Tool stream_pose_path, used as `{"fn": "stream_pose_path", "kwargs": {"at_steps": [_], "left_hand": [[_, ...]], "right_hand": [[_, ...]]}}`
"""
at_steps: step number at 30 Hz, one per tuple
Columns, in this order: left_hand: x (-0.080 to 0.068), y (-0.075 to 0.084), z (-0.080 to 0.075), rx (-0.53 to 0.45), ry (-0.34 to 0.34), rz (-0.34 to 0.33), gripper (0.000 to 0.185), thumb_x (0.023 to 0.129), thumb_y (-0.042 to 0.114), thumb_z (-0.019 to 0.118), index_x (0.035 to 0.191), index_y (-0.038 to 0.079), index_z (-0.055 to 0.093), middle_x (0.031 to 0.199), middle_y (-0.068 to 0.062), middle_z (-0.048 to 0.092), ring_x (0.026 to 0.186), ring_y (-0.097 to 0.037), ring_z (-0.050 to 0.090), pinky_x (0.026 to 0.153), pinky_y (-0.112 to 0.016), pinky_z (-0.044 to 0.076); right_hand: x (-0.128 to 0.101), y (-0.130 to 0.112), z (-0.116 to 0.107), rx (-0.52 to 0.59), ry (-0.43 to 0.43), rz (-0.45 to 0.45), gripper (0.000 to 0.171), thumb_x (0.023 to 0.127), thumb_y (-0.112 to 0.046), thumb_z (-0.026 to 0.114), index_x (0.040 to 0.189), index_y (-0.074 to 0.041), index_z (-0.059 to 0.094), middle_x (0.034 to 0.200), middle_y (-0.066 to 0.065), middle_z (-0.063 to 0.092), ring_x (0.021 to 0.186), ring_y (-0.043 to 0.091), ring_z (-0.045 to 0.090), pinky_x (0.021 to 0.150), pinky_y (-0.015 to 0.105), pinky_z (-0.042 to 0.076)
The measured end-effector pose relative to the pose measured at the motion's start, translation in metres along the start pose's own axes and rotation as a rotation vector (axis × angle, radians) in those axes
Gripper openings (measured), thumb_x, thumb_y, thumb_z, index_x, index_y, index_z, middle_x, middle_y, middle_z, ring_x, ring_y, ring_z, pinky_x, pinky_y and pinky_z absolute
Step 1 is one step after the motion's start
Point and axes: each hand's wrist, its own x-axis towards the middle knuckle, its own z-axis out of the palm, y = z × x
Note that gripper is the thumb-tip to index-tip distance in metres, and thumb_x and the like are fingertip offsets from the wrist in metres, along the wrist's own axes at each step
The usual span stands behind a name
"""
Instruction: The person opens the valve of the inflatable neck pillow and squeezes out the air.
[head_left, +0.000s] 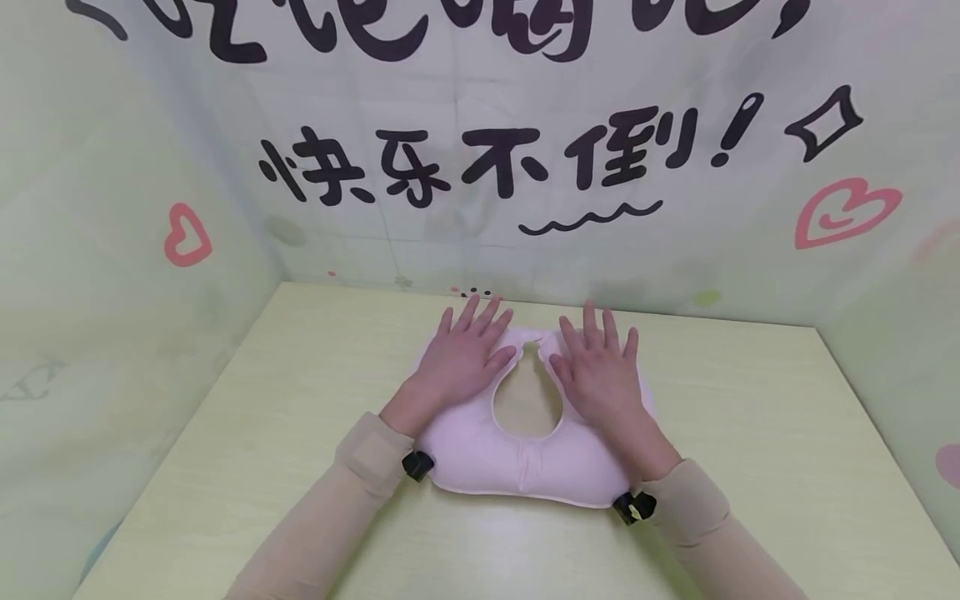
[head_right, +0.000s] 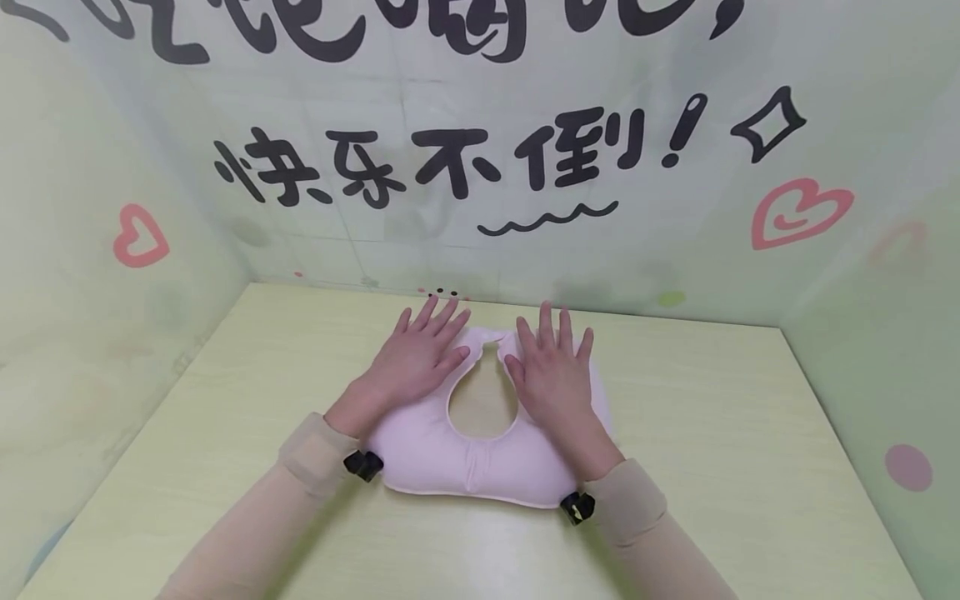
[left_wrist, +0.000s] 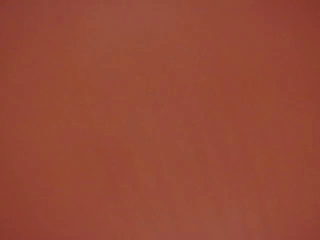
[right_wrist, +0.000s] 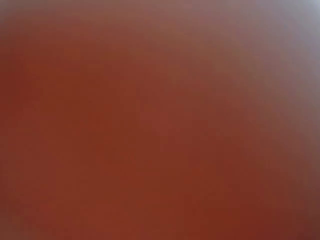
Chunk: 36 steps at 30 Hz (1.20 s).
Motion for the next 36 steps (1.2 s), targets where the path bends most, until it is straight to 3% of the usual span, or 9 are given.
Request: {"fn": "stream_pose_path", "kwargs": {"at_steps": [8, 22, 36], "left_hand": [[0.000, -0.001, 0.004, 0.014, -0.056, -0.046, 0.062, 0.110, 0.051, 0.033, 0.163, 0.019, 0.031, 0.171, -0.003, 0.010, 0.156, -0.034, 0.000, 0.119, -0.068, 0.008], [0.002, -0.004, 0.009, 0.012, -0.148, -0.090, 0.061, 0.110, 0.052, 0.026, 0.162, 0.021, 0.033, 0.170, -0.007, 0.018, 0.156, -0.037, 0.007, 0.118, -0.068, 0.008], [0.007, -0.006, 0.012, -0.005, -0.165, -0.098, 0.061, 0.110, 0.052, 0.030, 0.161, 0.018, 0.037, 0.167, -0.010, 0.028, 0.154, -0.039, 0.020, 0.118, -0.067, 0.014]], "right_hand": [[-0.001, 0.001, 0.004, -0.050, -0.039, -0.007, 0.063, 0.106, -0.045, 0.049, 0.158, -0.012, 0.039, 0.165, 0.026, 0.023, 0.150, 0.049, 0.019, 0.113, 0.075, 0.011], [-0.001, 0.005, 0.013, -0.028, -0.072, -0.017, 0.060, 0.108, -0.045, 0.046, 0.156, -0.010, 0.042, 0.162, 0.027, 0.030, 0.148, 0.050, 0.025, 0.113, 0.072, 0.022], [0.002, 0.009, 0.022, -0.040, -0.060, -0.032, 0.058, 0.107, -0.044, 0.048, 0.152, -0.007, 0.047, 0.149, 0.024, 0.049, 0.140, 0.049, 0.038, 0.108, 0.070, 0.030]]}}
